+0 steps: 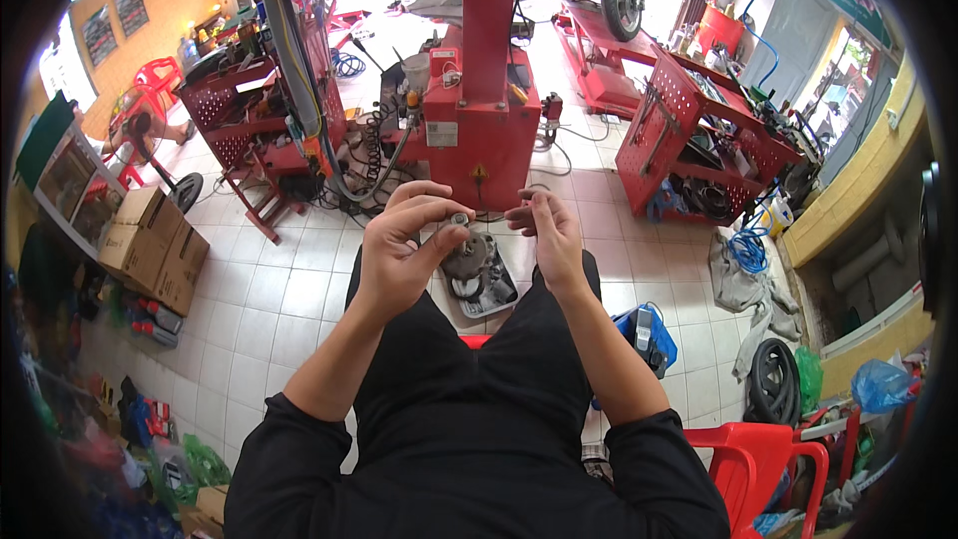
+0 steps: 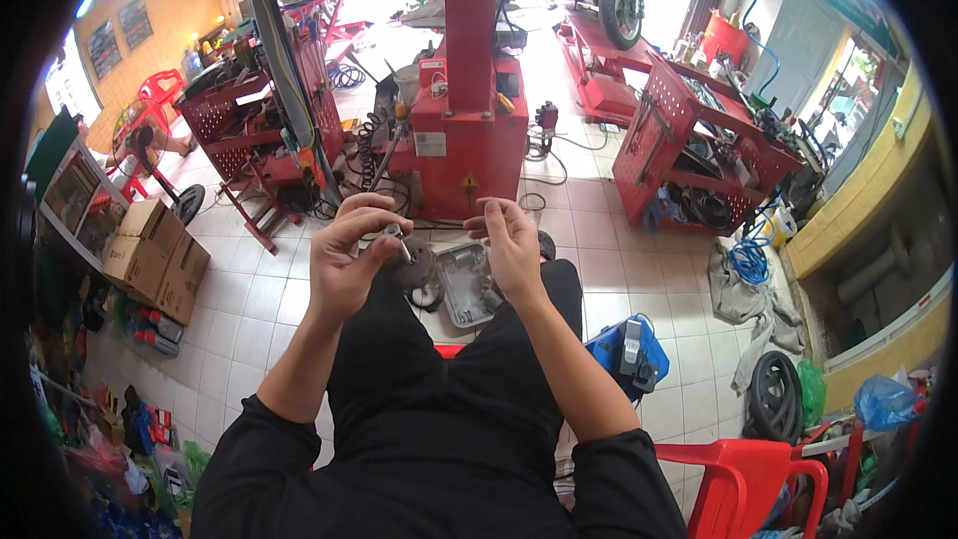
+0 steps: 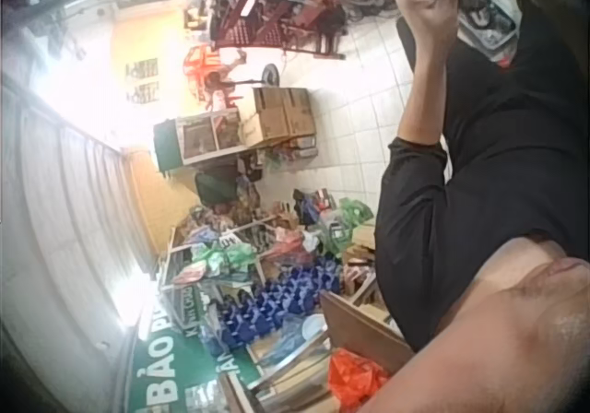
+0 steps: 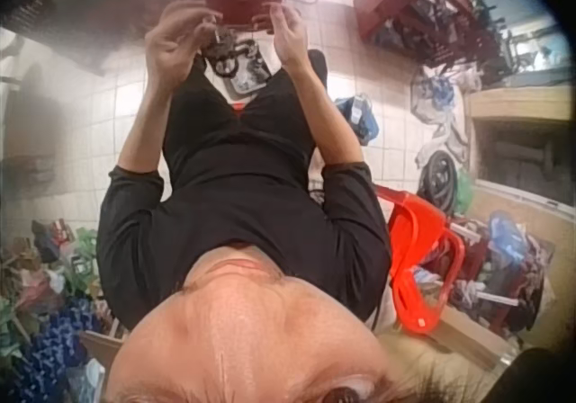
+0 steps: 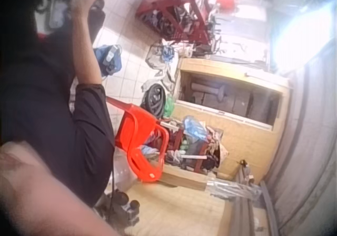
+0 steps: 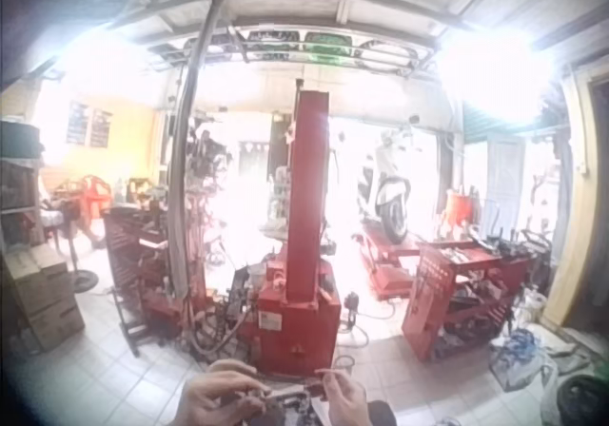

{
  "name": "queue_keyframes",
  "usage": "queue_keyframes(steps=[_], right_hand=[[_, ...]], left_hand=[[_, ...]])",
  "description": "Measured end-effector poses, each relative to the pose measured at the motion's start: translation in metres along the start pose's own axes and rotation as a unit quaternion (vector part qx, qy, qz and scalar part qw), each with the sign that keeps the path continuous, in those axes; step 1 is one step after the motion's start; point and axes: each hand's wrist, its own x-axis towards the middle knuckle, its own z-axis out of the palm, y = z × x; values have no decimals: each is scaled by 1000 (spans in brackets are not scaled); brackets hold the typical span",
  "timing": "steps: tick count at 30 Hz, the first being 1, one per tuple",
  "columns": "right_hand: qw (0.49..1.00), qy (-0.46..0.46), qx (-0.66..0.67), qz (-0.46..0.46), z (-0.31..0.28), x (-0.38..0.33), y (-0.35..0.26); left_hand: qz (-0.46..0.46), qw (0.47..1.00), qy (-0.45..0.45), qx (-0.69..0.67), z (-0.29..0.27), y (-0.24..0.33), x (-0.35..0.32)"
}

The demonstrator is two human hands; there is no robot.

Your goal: The person sits on a chair and assembles a mechanical component, likely a motorcycle sprocket, by hand. They insert a metal pin into the sprocket, then place a washer and a small metal clip onto the pin to secure it.

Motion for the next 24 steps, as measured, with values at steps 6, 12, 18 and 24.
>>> queue_keyframes(steps=[6, 12, 18, 24], right_hand=[[973, -177, -58, -136, 24, -25, -25], [941, -183, -210, -194, 38, -39, -34], [970, -214, -69, -95, 32, -31, -38], [999, 2, 21, 25, -2, 2, -2]], left_hand=[[-3, 1000, 21, -7, 0, -6, 0], [4, 1000, 21, 3, 4, 2, -1], [28, 1000, 1, 12, -1, 8, 0], [52, 997, 11, 60, -5, 15, 3]])
